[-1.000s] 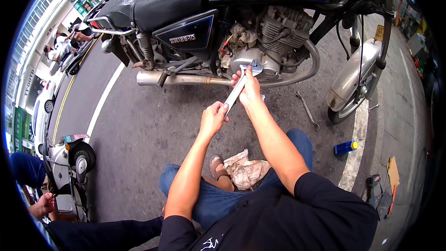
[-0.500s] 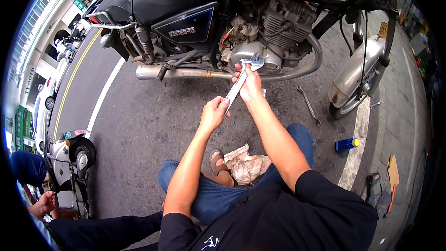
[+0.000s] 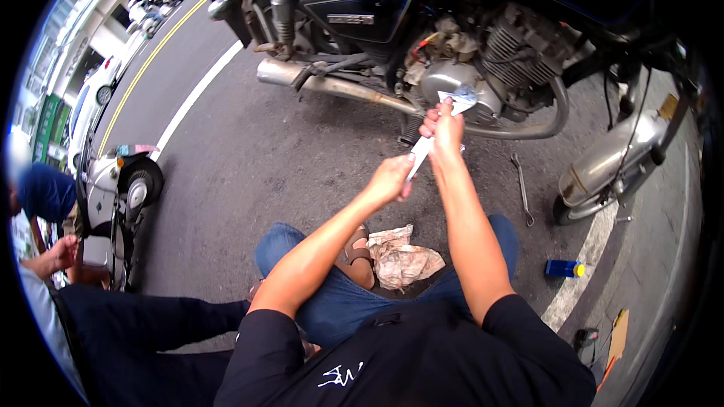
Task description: The person removes a bolt from a motorcycle engine to drain liquid into a basin, cleans a mechanical part inside the basin with a brush, and tightens a bolt on the engine casing with a wrench.
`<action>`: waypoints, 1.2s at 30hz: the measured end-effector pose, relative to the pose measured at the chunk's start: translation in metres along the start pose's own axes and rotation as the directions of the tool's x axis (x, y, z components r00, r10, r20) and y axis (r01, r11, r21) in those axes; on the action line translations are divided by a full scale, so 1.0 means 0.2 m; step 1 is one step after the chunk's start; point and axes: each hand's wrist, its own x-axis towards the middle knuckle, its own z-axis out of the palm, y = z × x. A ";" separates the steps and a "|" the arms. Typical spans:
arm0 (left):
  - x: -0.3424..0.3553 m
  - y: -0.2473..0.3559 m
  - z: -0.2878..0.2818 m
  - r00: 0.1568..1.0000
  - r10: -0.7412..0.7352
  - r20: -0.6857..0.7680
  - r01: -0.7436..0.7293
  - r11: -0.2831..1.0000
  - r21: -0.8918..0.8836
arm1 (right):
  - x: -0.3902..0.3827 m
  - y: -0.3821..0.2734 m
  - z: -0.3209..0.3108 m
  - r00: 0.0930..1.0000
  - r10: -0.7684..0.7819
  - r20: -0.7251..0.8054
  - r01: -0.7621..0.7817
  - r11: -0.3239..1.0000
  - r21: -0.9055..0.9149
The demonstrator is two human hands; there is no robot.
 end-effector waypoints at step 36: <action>-0.69 0.32 -0.39 0.940 0.326 0.103 -0.302 0.651 0.696 | 0.34 -0.89 -0.19 0.406 0.424 0.809 0.825 -0.552 -0.125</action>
